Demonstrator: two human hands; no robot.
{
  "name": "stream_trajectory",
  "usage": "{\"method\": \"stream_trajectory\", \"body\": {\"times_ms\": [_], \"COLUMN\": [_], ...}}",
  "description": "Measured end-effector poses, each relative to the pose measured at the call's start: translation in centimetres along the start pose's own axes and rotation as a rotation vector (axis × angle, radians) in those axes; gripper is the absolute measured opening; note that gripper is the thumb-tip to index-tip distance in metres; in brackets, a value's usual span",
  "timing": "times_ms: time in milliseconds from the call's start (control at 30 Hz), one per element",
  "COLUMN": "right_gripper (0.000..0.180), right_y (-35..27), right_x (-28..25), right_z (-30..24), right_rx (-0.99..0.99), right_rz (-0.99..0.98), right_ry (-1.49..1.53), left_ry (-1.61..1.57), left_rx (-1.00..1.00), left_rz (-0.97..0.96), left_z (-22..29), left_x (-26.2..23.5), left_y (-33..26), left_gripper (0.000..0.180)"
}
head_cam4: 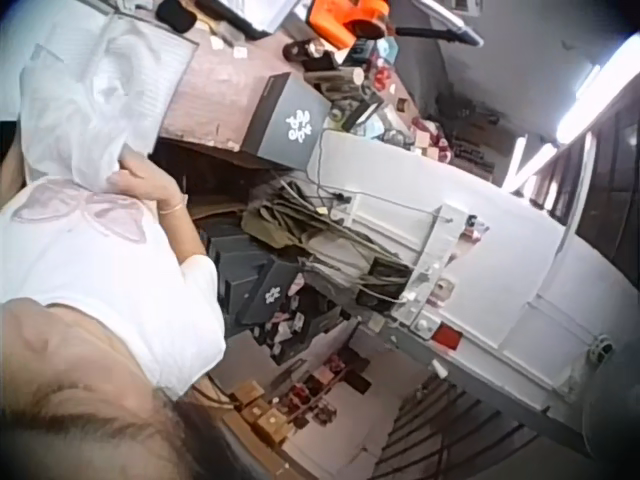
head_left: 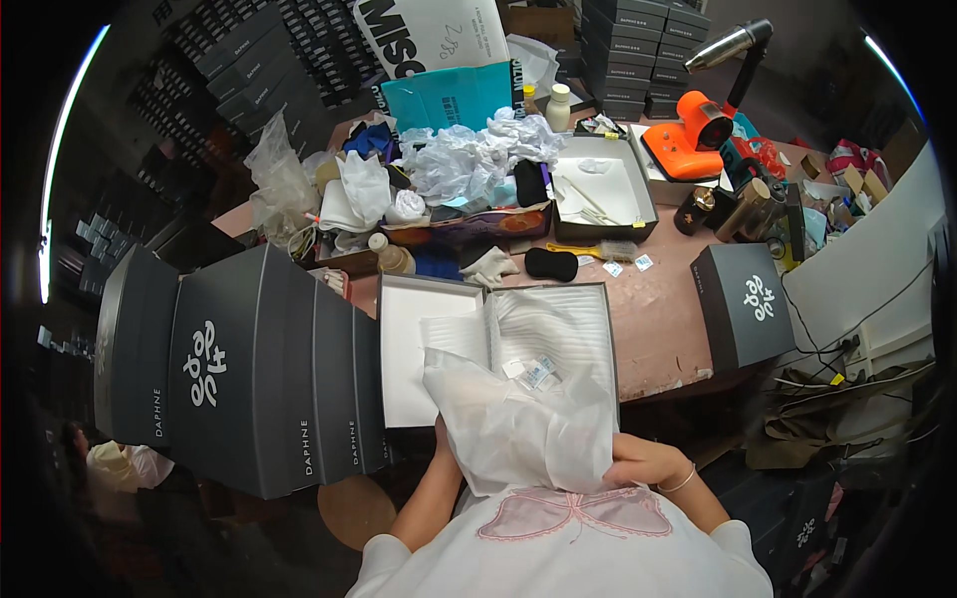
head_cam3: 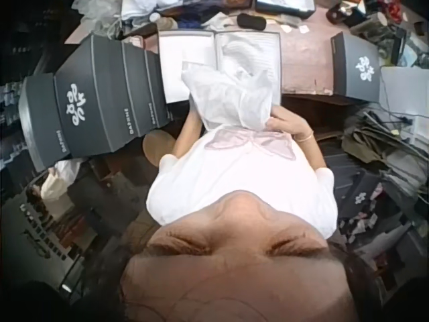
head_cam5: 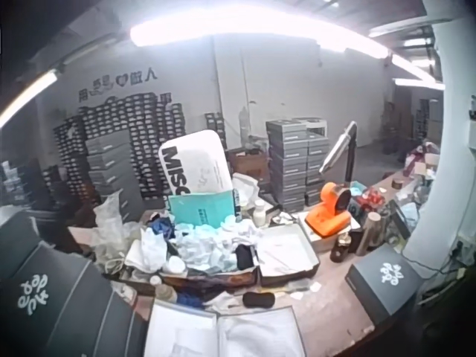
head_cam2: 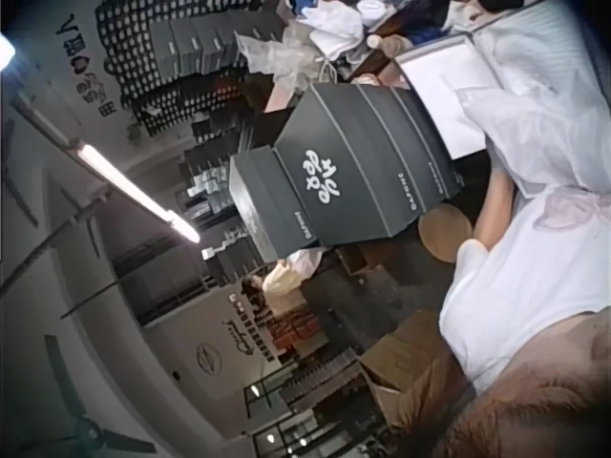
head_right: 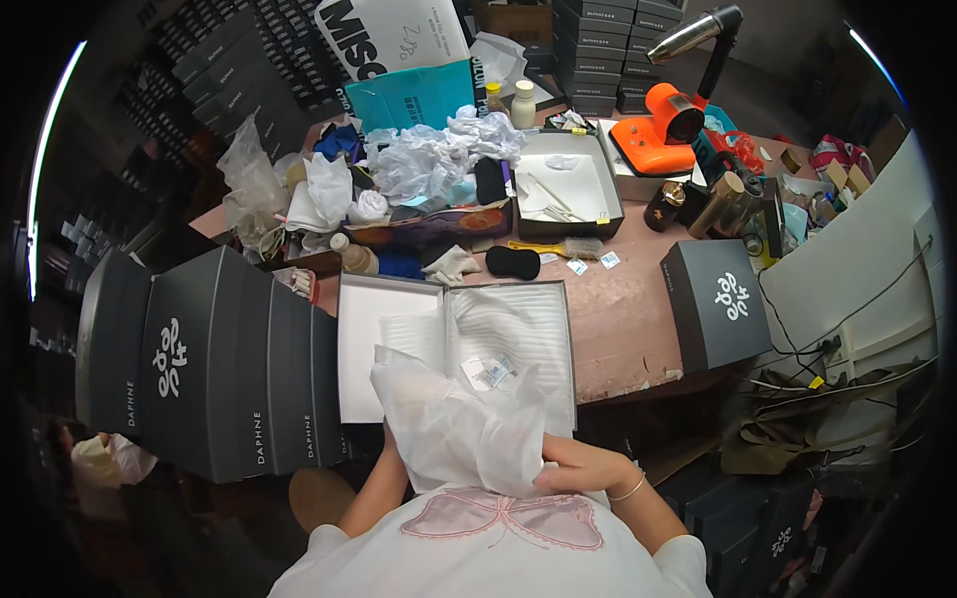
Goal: Inspecting, wiping, and packing high-heeled shoes into branded shoe boxes.
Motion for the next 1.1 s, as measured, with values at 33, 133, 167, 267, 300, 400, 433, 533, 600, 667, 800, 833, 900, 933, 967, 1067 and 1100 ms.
{"method": "stream_trajectory", "body": {"times_ms": [33,133,167,267,300,400,433,533,600,667,800,833,900,933,967,1067,1100], "right_gripper": [0.083,0.077,0.076,0.074,0.067,0.059,0.059,0.046,0.04,0.039,0.038,0.038,0.041,0.042,0.043,0.029,0.026], "right_y": [-0.3,-0.3,-0.4,-1.0,-1.3,-2.8,-3.5,-4.7,-4.5,-2.7,0.0,0.1,1.4,2.5,3.6,5.9,6.2], "right_x": [0.6,-0.9,-0.9,-2.6,-3.6,-7.7,-8.8,-10.4,-10.5,-9.7,-7.2,-6.2,-4.1,-3.0,-2.0,-1.1,-0.5], "right_z": [-1.2,0.0,0.5,0.8,0.2,-1.4,-1.8,-1.9,-1.2,-0.4,-0.1,0.1,0.4,0.2,0.0,0.0,0.7], "right_rx": [-0.075,0.011,0.035,0.082,0.071,-0.163,-0.139,-0.023,0.009,-0.041,-0.142,-0.15,-0.167,-0.195,-0.222,-0.089,-0.008], "right_rz": [0.038,0.177,0.167,0.166,0.203,0.312,0.381,0.496,0.574,0.653,0.74,0.743,0.656,0.58,0.511,0.356,0.307], "right_ry": [-0.05,-0.019,0.031,0.181,0.227,0.204,0.252,-0.027,-0.192,-0.179,-0.235,-0.215,-0.12,-0.053,0.014,-0.021,-0.016], "left_ry": [-0.004,0.205,0.285,0.428,0.353,0.133,0.168,0.804,1.429,2.042,1.982,1.712,0.743,0.292,-0.16,-0.386,-0.427], "left_rx": [-0.093,-0.39,-0.37,-0.245,-0.192,0.439,0.638,1.303,1.429,0.656,0.139,0.297,0.208,-0.029,-0.265,-0.156,-0.157], "left_rz": [-0.118,-0.199,-0.201,-0.154,-0.012,0.321,0.424,0.224,0.005,-0.202,-0.458,-0.45,-0.205,-0.175,-0.147,-0.143,-0.115], "left_z": [0.1,0.7,0.8,3.1,4.8,14.3,17.0,21.1,18.3,11.7,6.6,7.4,6.2,2.2,-2.0,-1.7,-1.8], "left_x": [1.1,2.6,2.0,1.6,0.2,1.6,4.8,13.0,20.4,9.4,5.2,8.8,10.4,8.9,8.2,12.8,12.0], "left_y": [-1.4,-4.9,-5.1,-3.8,-2.7,-1.6,-3.5,-7.6,-7.4,3.2,2.7,0.9,0.4,1.2,1.7,0.9,0.9], "left_gripper": [0.067,0.063,0.061,0.054,0.045,0.033,0.029,0.026,0.03,0.034,0.07,0.076,0.087,0.089,0.092,0.094,0.09]}}
Point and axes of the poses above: each hand's wrist, its own y-axis towards the middle knuckle, its own x-axis out of the palm, z = x × y, the point moved 9 cm from there along y, towards the middle knuckle, and after that the axes turned 10 degrees about -y, right-handed, at the moved point
